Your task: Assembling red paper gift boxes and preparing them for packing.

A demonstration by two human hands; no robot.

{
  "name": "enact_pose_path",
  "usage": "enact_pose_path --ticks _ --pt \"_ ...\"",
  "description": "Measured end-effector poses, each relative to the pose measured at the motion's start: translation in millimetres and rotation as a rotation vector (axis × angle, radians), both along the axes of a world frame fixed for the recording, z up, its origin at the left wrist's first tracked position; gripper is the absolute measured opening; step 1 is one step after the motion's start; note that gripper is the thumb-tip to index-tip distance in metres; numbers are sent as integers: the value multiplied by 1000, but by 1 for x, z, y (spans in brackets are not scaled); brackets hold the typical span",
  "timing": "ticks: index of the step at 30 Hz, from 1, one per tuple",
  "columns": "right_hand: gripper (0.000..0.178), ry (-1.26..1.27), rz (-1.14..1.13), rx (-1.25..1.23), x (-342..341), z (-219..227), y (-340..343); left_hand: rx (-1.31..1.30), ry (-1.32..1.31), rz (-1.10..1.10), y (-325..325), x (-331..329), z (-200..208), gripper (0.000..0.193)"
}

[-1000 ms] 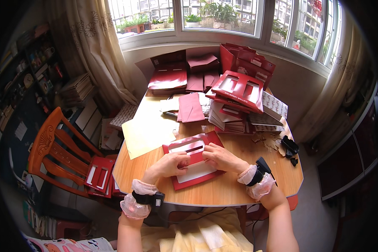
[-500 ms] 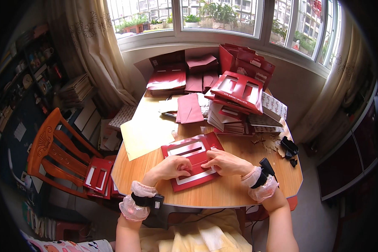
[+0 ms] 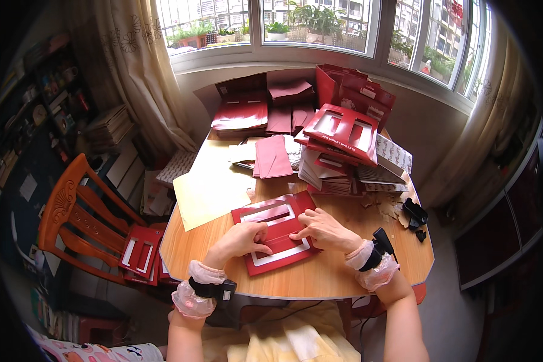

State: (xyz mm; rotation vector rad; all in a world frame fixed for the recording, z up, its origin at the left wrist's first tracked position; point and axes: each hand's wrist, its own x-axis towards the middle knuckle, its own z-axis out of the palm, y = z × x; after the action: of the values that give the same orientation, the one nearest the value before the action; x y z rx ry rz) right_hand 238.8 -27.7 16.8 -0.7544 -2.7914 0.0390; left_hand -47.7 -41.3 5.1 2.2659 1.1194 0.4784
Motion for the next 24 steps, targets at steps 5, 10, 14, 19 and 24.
enact_pose_path --ticks 5,10,14,19,24 --pt "40 53 2 -51 -2 -4 0 2 18 -5 0 -3 -1 45" --pt "19 588 -359 -387 -3 -10 3 4 11 -11 0 -2 1 46" --pt "40 399 -514 -666 4 -1 -1 -10 9 -12 -4 -1 7 39" --pt "57 229 -490 -495 -4 -3 -14 -115 -18 -102 3 5 19 28" --pt "53 275 -422 -484 -2 5 -13 522 -74 -164 28 31 34 25"
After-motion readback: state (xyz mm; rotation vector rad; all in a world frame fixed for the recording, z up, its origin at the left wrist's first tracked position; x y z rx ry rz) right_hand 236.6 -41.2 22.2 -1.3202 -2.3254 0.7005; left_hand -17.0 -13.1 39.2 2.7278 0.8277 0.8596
